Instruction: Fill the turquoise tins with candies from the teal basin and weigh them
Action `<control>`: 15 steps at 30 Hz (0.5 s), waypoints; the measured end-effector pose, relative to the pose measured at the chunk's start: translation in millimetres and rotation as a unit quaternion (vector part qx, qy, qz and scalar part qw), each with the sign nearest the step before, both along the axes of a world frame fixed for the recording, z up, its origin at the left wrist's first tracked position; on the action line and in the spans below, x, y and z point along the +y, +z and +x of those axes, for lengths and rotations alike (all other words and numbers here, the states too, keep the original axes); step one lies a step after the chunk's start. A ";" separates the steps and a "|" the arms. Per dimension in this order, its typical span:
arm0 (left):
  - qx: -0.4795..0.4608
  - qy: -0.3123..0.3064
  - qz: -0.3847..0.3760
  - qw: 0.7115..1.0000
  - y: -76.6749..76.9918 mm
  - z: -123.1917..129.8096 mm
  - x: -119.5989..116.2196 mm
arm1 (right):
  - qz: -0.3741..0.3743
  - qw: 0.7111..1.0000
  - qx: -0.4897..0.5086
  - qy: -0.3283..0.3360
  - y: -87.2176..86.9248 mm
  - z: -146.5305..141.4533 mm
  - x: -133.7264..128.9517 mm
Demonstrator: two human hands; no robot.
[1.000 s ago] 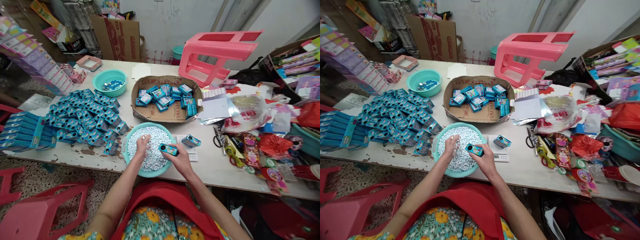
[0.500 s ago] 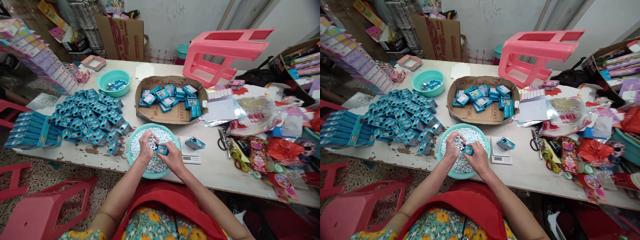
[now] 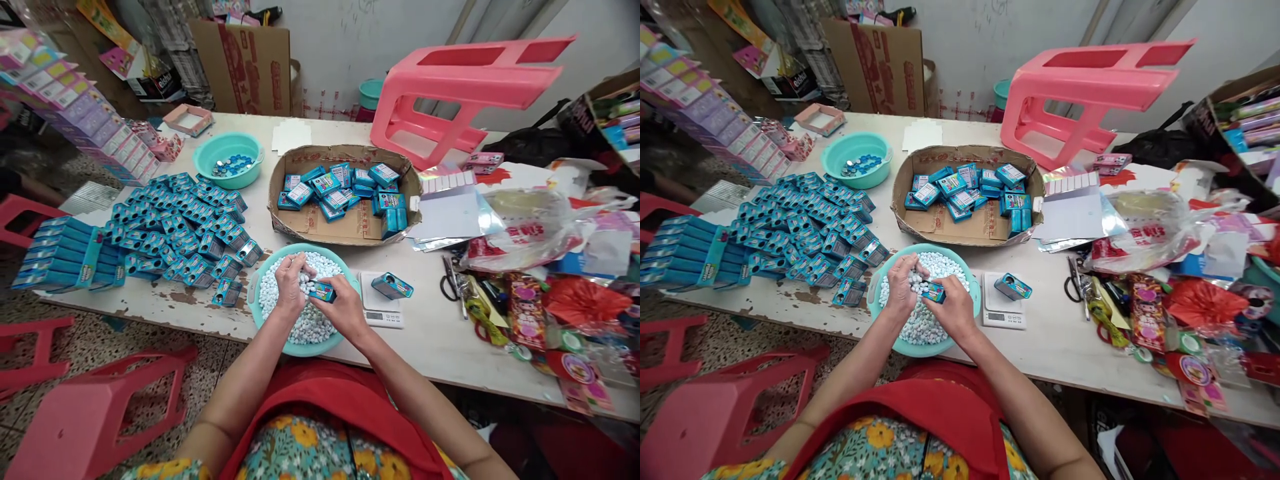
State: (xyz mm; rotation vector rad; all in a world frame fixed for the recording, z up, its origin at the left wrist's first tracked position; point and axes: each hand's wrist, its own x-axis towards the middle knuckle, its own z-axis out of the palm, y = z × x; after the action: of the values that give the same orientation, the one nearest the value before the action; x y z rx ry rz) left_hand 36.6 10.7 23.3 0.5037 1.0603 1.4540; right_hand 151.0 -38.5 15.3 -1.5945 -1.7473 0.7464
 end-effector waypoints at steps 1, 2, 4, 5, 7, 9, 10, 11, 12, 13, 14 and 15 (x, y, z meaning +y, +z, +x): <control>0.006 -0.001 -0.001 1.000 -0.4 0.1 0.5 | 0.000 1.000 0.000 0.003 0.1 -0.5 0.2; 0.013 -0.001 -0.001 1.000 -0.7 0.2 0.9 | 0.000 1.000 0.000 0.006 0.0 -1.1 0.4; 0.025 -0.007 -0.004 1.000 -0.9 0.9 1.5 | 0.001 1.000 0.002 0.002 -0.5 -2.2 0.6; 0.030 -0.011 -0.004 0.999 -0.9 1.4 1.8 | 0.003 1.000 0.004 -0.002 -0.8 -2.9 0.6; 0.044 -0.009 -0.004 0.999 -0.6 2.1 2.9 | 0.009 1.000 0.006 -0.006 -0.8 -4.5 0.5; 0.060 0.003 0.002 0.998 -0.4 2.0 4.7 | 0.013 1.000 0.006 0.001 0.1 -6.2 0.7; 0.067 0.006 0.006 0.998 -0.2 1.7 5.8 | 0.012 1.000 0.008 0.004 0.8 -6.9 1.0; 0.070 0.004 0.009 0.998 -0.1 1.2 7.0 | 0.009 1.000 0.010 0.004 1.6 -7.4 1.4; 0.069 0.000 0.009 0.998 0.1 0.5 8.0 | 0.007 1.000 0.014 0.000 2.3 -7.8 2.0; 0.066 -0.007 0.008 0.998 0.4 -0.2 9.0 | 0.006 1.000 0.018 -0.007 3.0 -8.0 2.7; 0.063 -0.012 0.006 0.998 1.0 -0.8 9.8 | 0.006 1.000 0.023 -0.013 3.5 -8.1 3.4; 0.060 -0.016 0.004 0.998 1.7 -1.2 10.4 | 0.007 0.999 0.028 -0.017 3.9 -8.3 4.1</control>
State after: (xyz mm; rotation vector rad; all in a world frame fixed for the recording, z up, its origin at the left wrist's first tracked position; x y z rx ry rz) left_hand 35.4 21.1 25.0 0.6179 1.1368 1.4140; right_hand 142.7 -34.4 19.1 -1.5760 -1.6781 0.7525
